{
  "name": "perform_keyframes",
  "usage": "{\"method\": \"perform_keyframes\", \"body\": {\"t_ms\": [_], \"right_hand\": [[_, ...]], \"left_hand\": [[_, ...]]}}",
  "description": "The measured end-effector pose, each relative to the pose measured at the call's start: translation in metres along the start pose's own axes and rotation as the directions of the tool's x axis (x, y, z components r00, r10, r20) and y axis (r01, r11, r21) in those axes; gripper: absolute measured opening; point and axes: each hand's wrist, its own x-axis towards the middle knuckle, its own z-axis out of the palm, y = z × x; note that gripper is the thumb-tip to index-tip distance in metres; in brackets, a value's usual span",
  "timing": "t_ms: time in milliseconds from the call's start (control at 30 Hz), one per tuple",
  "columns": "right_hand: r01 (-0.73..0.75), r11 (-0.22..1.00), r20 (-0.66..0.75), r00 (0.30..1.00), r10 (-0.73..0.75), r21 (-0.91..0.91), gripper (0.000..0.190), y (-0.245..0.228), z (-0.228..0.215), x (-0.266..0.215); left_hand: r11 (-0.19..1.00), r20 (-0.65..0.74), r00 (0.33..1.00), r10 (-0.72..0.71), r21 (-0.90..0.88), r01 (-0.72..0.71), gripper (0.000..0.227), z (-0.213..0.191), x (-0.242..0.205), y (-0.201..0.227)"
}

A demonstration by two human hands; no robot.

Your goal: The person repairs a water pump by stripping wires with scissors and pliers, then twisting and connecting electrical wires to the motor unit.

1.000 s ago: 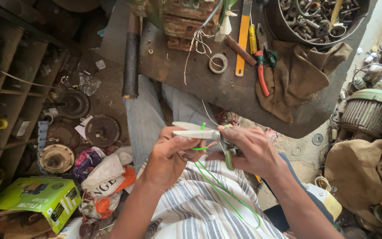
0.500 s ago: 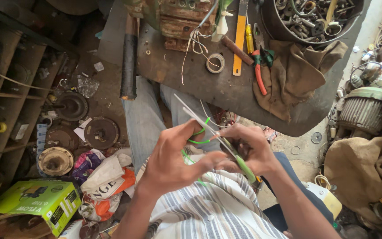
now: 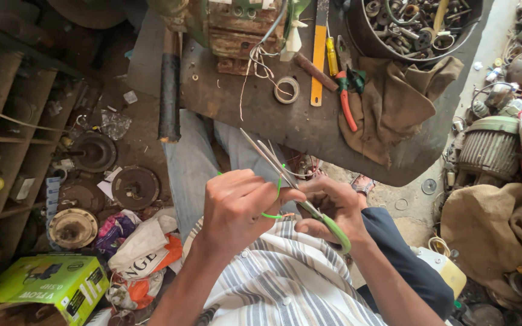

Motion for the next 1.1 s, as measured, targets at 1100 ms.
{"method": "perform_keyframes", "body": {"t_ms": [1100], "right_hand": [[-0.460, 0.230, -0.406, 0.881, 0.244, -0.858, 0.079, -0.105, -0.073, 0.139]], "left_hand": [[0.769, 0.036, 0.817, -0.576, -0.316, 0.556, 0.016, -0.022, -0.035, 0.002]]}}
